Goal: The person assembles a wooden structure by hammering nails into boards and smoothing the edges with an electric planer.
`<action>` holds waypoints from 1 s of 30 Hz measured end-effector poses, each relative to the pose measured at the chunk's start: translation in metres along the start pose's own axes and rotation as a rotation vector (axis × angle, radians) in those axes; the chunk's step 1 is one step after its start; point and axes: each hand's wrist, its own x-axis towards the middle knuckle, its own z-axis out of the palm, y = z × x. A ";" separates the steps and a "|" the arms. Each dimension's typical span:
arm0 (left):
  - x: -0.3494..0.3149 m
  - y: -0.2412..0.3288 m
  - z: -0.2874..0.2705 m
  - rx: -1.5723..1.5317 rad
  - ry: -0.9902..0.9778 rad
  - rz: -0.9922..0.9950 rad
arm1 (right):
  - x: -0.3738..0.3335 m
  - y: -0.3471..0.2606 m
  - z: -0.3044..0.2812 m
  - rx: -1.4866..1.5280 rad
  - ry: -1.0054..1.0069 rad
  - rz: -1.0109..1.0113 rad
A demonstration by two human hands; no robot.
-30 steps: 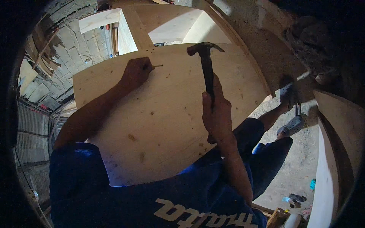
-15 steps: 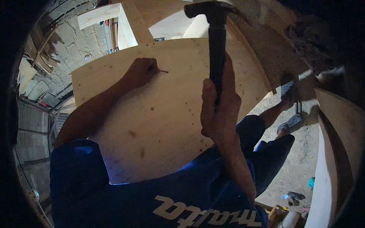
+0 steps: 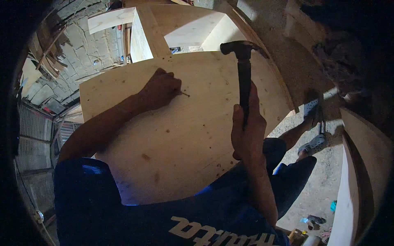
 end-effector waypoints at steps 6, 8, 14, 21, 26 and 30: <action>0.001 -0.098 -0.024 0.064 0.230 -0.468 | 0.009 -0.002 0.002 0.028 0.007 -0.068; -0.001 -0.113 -0.018 0.003 0.213 -0.454 | 0.013 -0.003 0.008 0.041 -0.039 -0.038; 0.009 -0.107 -0.011 -0.052 0.297 -0.432 | 0.034 -0.020 0.022 0.016 -0.105 -0.082; -0.004 -0.114 -0.008 -0.134 0.354 -0.394 | 0.083 -0.049 0.039 0.085 -0.039 -0.266; 0.013 -0.100 -0.021 -0.141 0.323 -0.371 | 0.096 -0.059 0.098 0.632 0.327 -0.259; 0.017 -0.100 -0.023 -0.079 0.222 -0.378 | 0.100 -0.004 0.150 -0.122 -0.367 -0.117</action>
